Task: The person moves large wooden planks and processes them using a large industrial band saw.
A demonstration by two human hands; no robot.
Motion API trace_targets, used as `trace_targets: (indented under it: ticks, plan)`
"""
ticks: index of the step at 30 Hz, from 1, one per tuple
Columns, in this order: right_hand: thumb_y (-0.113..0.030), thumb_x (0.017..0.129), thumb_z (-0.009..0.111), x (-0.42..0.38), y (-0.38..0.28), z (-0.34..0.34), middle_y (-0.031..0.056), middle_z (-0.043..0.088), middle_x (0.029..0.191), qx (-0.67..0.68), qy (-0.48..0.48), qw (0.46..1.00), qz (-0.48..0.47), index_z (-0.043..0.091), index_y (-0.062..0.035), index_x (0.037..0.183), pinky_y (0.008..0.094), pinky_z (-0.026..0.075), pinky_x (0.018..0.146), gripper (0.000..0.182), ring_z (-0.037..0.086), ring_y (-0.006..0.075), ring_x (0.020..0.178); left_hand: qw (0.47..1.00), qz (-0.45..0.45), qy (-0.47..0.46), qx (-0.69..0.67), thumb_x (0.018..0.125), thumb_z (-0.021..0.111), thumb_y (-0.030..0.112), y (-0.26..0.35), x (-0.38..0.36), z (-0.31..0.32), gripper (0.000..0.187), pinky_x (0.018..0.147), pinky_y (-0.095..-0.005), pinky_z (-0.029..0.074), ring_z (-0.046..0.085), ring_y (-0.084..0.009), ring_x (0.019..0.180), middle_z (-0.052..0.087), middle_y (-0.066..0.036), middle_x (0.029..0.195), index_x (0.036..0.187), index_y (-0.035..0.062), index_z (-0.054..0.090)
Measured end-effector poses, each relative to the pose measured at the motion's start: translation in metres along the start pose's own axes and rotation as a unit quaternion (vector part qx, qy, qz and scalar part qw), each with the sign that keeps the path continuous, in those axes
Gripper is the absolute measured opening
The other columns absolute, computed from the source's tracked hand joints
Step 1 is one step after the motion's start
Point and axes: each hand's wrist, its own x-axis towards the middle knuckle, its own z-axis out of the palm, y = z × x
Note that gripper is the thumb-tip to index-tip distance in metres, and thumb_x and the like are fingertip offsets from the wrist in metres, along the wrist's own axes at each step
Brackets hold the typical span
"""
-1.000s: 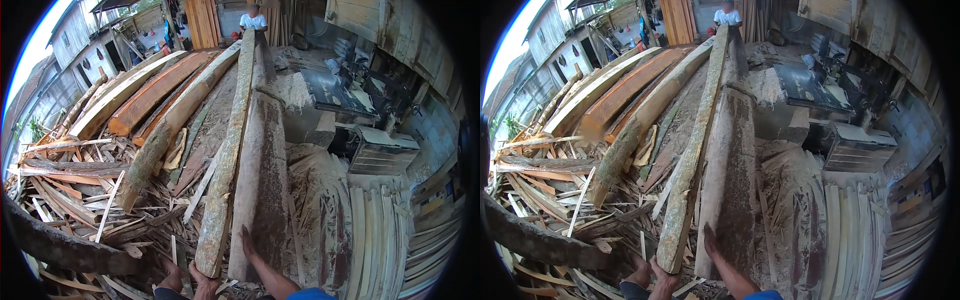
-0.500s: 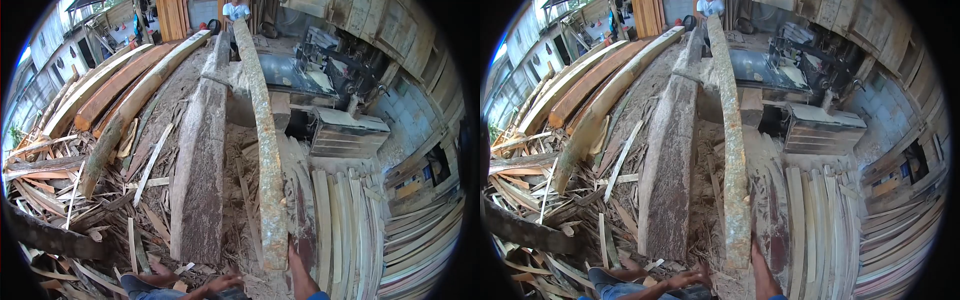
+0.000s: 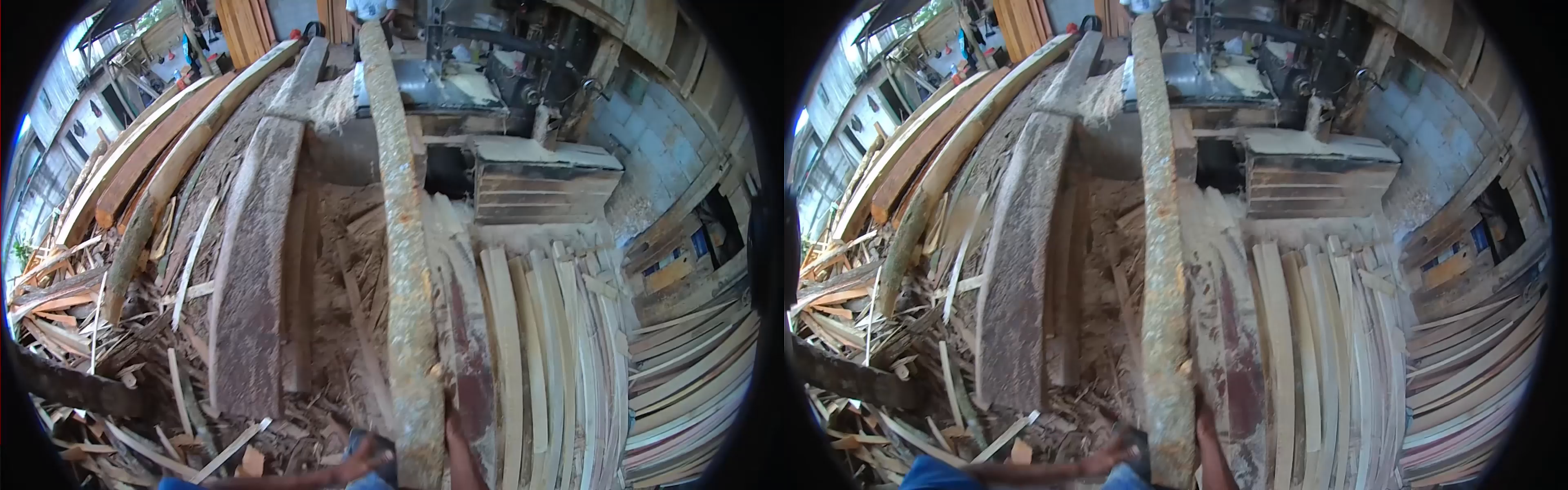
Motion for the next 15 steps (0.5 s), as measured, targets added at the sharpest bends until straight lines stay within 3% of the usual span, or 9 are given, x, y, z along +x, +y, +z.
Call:
trace_targets:
  ticks: [1,3,5,6,7,10,12,14,15]
  plan:
    - [-0.047,0.095,0.028,0.013,-0.001,0.000,0.0120,0.051,0.124,-0.025,0.006,1.000,-0.013,0.046,-0.0055,0.126,0.0286,0.032,0.094,0.054,0.045,0.0210,0.116,0.989,0.085,0.116,0.038,0.083,0.055,0.042,0.006,0.010,0.037,0.081,0.106,-0.0416,0.019,0.018,-0.0313,0.132,0.016,-0.020,0.143,0.139,0.0028,0.013]
    - [-0.045,0.095,0.028,0.023,0.009,-0.001,0.0122,0.052,0.122,-0.071,-0.005,0.997,-0.002,0.047,-0.0050,0.125,0.0281,0.033,0.093,0.053,0.046,0.0208,0.115,0.887,0.202,0.382,0.163,0.069,0.065,0.054,0.018,0.027,0.112,0.097,0.105,-0.0491,0.018,0.018,-0.0381,0.130,0.023,-0.024,0.140,0.139,0.0049,0.018]
    - [-0.044,0.096,0.028,0.036,0.033,-0.010,0.0130,0.056,0.118,0.008,-0.085,0.993,0.082,0.048,-0.0019,0.124,0.0269,0.035,0.090,0.054,0.049,0.0205,0.112,0.963,-0.104,0.251,-0.004,0.069,0.070,0.042,0.066,0.004,0.113,0.100,0.097,-0.0414,0.033,0.039,-0.0413,0.116,0.037,-0.027,0.130,0.138,-0.0022,0.012]
    - [-0.044,0.096,0.027,-0.009,-0.044,-0.012,0.0125,0.058,0.112,-0.063,-0.098,0.987,0.109,0.051,-0.0002,0.120,0.0285,0.036,0.088,0.055,0.051,0.0201,0.105,0.941,0.061,0.331,0.015,0.076,0.065,0.039,0.050,0.008,0.123,0.078,0.091,-0.0418,0.039,0.047,-0.0396,0.109,0.047,-0.029,0.119,0.131,-0.0059,0.031]
    - [-0.042,0.096,0.025,-0.003,-0.031,-0.005,0.0130,0.059,0.105,-0.067,-0.034,0.994,0.077,0.054,-0.0004,0.112,0.0307,0.036,0.086,0.054,0.051,0.0212,0.095,0.940,0.096,0.315,-0.086,0.076,0.065,0.044,0.033,0.019,0.130,0.087,0.101,-0.0339,0.027,0.038,-0.0269,0.122,0.040,-0.021,0.129,0.135,-0.0011,0.018]
    - [-0.040,0.096,0.020,0.006,-0.022,-0.006,0.0273,0.060,0.098,-0.115,-0.052,0.989,-0.075,0.051,0.0089,0.110,0.0401,0.037,0.086,0.059,0.054,0.0368,0.100,0.911,-0.019,0.400,-0.099,0.084,0.050,0.051,-0.033,0.025,0.129,0.065,0.082,-0.0316,0.039,0.050,-0.0191,0.092,0.056,-0.013,0.098,0.117,-0.0045,0.044]
    - [-0.043,0.095,0.018,0.033,0.009,-0.018,0.0317,0.057,0.101,-0.242,-0.111,0.960,-0.083,0.053,0.0030,0.111,0.0478,0.038,0.084,0.060,0.050,0.0475,0.101,0.894,-0.129,0.412,-0.121,0.089,0.039,0.054,-0.022,0.014,0.138,0.063,0.070,-0.0315,0.041,0.047,-0.0168,0.073,0.055,-0.008,0.079,0.101,-0.0052,0.056]
    - [-0.048,0.094,0.025,0.030,-0.005,-0.036,0.0194,0.061,0.098,-0.175,-0.187,0.967,0.005,0.055,0.0024,0.105,0.0390,0.045,0.071,0.059,0.060,0.0317,0.081,0.881,-0.248,0.397,-0.066,0.090,0.034,0.055,0.014,0.003,0.138,0.067,0.069,-0.0314,0.041,0.050,-0.0176,0.071,0.056,-0.008,0.073,0.094,-0.0062,0.059]
    - [-0.048,0.094,0.028,0.025,-0.028,-0.046,0.0148,0.062,0.096,-0.089,-0.254,0.962,0.044,0.055,0.0042,0.102,0.0347,0.045,0.067,0.060,0.061,0.0233,0.074,0.865,-0.153,0.474,-0.054,0.089,0.037,0.054,0.017,0.001,0.149,0.064,0.073,-0.0319,0.043,0.055,-0.0194,0.079,0.061,-0.011,0.082,0.098,-0.0054,0.060]
